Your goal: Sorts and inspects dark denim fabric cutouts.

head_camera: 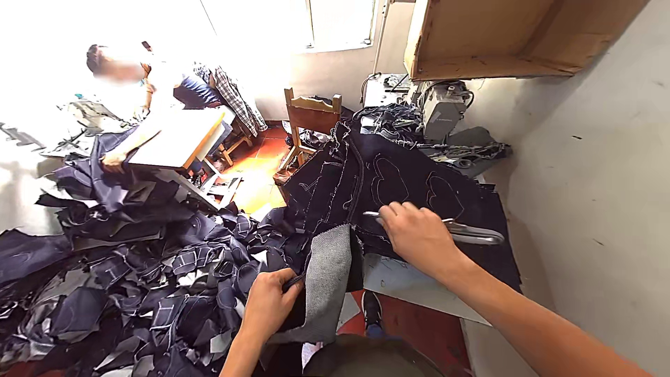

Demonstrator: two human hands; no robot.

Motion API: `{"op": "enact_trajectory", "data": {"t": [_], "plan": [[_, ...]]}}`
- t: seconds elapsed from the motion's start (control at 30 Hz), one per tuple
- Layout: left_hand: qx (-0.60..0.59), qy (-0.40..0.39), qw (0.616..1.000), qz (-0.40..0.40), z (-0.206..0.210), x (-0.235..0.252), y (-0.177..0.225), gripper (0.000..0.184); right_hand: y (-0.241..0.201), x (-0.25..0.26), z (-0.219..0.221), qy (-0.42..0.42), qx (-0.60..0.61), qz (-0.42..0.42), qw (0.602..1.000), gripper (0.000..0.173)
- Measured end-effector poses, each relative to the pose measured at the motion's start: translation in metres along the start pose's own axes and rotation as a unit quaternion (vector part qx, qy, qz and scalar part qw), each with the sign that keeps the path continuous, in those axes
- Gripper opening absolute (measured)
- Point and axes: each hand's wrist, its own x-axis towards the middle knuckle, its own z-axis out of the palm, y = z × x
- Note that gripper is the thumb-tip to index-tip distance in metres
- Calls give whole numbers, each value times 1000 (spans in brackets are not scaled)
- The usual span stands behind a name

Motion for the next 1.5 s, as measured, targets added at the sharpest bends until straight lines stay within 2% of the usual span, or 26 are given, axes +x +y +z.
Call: {"op": "enact_trajectory", "data": {"t": [0.07,0.17,0.3,0.4,0.47,0.5,0.6,0.7,0.87,0.93,1.0,1.07,1.13,1.2,1.27,1.33,1.4,1.47,1.5], "plan": [[2,-7,1000,8,-2,1,1,32,-5,-6,9,-21,-1,-21,1000,21],[6,-17,1000,22,-1,-1,2,30,-14,-3,20,1,-7,-52,999,22],[-5,-67,998,13,6,-4,10,33,-26,7,37,96,-25,-101,990,13],[-14,-91,996,-6,14,-7,17,35,-28,10,42,61,-30,-99,993,4],[-19,-91,996,-12,17,-10,19,36,-28,9,41,14,-28,-84,996,6],[-25,-85,996,-13,17,-12,18,35,-27,8,43,17,-26,-88,996,7],[-40,-49,998,-12,17,-19,12,33,-20,4,49,95,14,-121,988,19],[-40,-49,998,-15,18,-25,10,33,-14,5,49,115,90,-117,982,26],[-36,-81,996,-17,20,-24,12,37,-7,10,52,108,31,-149,982,26],[-62,-22,998,-23,19,-32,5,32,-2,6,46,105,45,-105,988,30],[-127,128,983,-25,16,-45,-5,20,4,-8,29,119,128,-43,984,38],[-252,273,927,-48,3,-56,-2,16,1,-39,14,105,245,-2,964,54],[-364,378,850,-53,-14,-60,16,15,-29,-75,8,74,356,-1,931,72],[-404,416,814,-27,-26,-64,39,18,-79,-95,14,72,394,-19,916,85],[-414,408,814,5,-31,-65,61,13,-121,-92,26,103,388,-12,916,89],[-440,382,812,18,-35,-69,81,16,-139,-78,36,156,354,7,922,79],[-460,336,822,17,-46,-82,93,21,-139,-69,45,205,325,30,923,49],[-453,273,848,34,-63,-96,90,24,-120,-66,46,192,409,65,890,32],[-432,248,865,52,-72,-101,84,25,-105,-66,42,169,452,82,872,31]]}}
